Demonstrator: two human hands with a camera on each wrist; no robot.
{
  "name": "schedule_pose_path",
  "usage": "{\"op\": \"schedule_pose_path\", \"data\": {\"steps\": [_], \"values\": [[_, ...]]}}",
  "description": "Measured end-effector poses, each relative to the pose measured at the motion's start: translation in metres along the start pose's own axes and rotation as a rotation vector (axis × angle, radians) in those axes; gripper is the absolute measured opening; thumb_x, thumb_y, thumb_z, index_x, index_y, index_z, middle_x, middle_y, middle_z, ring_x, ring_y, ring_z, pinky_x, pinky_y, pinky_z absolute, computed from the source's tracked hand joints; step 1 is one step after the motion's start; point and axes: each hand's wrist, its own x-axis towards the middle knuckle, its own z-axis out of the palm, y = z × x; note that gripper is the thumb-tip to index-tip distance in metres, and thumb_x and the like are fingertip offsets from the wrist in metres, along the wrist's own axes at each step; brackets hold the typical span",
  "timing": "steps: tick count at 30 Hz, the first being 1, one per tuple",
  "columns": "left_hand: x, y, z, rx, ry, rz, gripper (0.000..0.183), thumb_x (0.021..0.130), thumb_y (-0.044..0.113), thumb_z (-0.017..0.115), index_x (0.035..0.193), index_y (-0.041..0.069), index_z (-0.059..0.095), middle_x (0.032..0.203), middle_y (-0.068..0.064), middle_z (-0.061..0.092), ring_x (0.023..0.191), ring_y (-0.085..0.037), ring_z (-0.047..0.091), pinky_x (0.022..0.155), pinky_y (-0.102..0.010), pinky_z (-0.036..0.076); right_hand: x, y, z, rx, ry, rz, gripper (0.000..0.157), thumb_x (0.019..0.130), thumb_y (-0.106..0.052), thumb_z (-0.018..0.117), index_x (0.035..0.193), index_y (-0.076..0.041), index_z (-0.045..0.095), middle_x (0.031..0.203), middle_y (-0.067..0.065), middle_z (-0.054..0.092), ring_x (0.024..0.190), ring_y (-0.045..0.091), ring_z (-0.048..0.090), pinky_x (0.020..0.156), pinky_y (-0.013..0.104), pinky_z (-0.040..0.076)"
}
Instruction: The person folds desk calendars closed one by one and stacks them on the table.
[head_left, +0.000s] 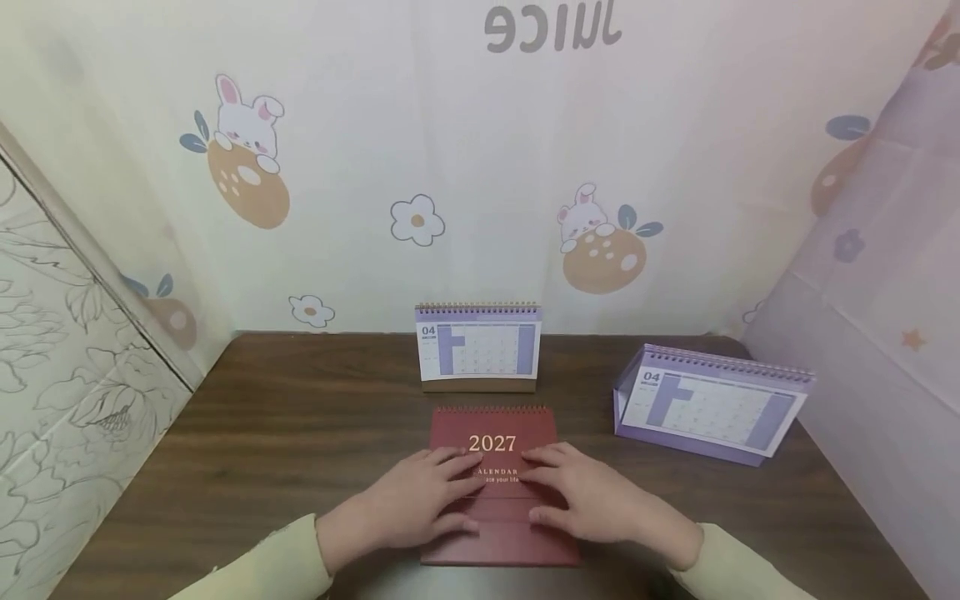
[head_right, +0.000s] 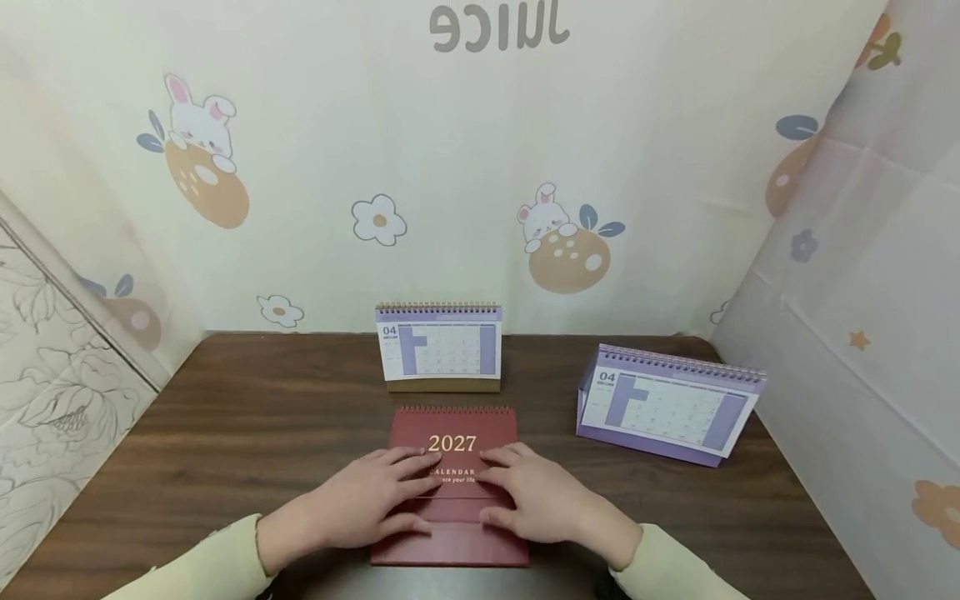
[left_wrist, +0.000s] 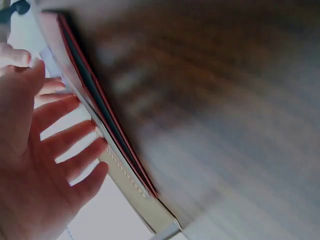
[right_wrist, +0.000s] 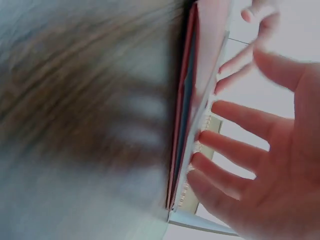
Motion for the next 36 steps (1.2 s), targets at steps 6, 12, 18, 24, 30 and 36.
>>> {"op": "schedule_pose_path", "data": {"steps": [6,12,18,24,30,36], "values": [[0.006,-0.013,-0.002,-0.038,0.179,-0.135,0.024,0.091,0.044,0.070,0.089,0.020,0.072,0.086,0.008,0.056,0.079,-0.012,0.052,0.066,-0.031,0.050,0.007,0.009,0.000,-0.040,0.193,0.092,0.018,0.086,-0.025,0.078,0.102,-0.017,0.076,0.100,-0.007,0.069,0.096,0.014,0.064,0.083,0.039,0.054],[0.004,-0.023,-0.004,-0.135,0.107,-0.384,0.038,0.086,0.050,0.074,0.069,0.021,0.055,0.066,0.011,0.046,0.058,-0.007,0.044,0.049,-0.028,0.040,0.012,0.016,-0.003,-0.002,0.193,0.248,0.019,0.081,-0.026,0.082,0.076,-0.026,0.064,0.074,-0.015,0.057,0.067,0.006,0.054,0.059,0.032,0.047],[-0.001,-0.025,-0.004,-0.260,-0.032,-0.593,0.045,0.083,0.062,0.070,0.073,0.020,0.056,0.054,0.008,0.046,0.049,-0.011,0.044,0.045,-0.032,0.036,0.010,0.017,-0.001,0.037,0.091,0.410,0.041,0.081,-0.035,0.082,0.063,-0.023,0.047,0.057,-0.010,0.044,0.052,0.008,0.043,0.049,0.030,0.036],[-0.002,-0.023,-0.001,-0.311,-0.059,-0.642,0.048,0.084,0.063,0.068,0.074,0.018,0.057,0.056,0.004,0.048,0.052,-0.015,0.047,0.047,-0.035,0.037,0.005,0.012,0.001,0.049,-0.017,0.542,0.045,0.087,-0.043,0.074,0.058,-0.018,0.050,0.054,-0.004,0.046,0.050,0.013,0.043,0.048,0.034,0.034],[0.002,-0.023,-0.001,-0.346,-0.069,-0.643,0.046,0.087,0.060,0.066,0.067,0.020,0.055,0.055,0.004,0.049,0.052,-0.015,0.048,0.047,-0.036,0.039,0.006,0.009,0.001,0.087,-0.011,0.534,0.045,0.088,-0.038,0.075,0.057,-0.017,0.050,0.053,-0.005,0.043,0.048,0.012,0.041,0.048,0.033,0.032],[0.003,-0.027,-0.004,-0.463,-0.059,-0.670,0.043,0.087,0.054,0.070,0.065,0.020,0.055,0.053,0.006,0.049,0.052,-0.012,0.048,0.050,-0.032,0.039,0.008,0.011,0.004,0.091,-0.021,0.537,0.045,0.089,-0.038,0.074,0.057,-0.017,0.051,0.053,-0.005,0.043,0.049,0.012,0.041,0.049,0.033,0.033]]}}
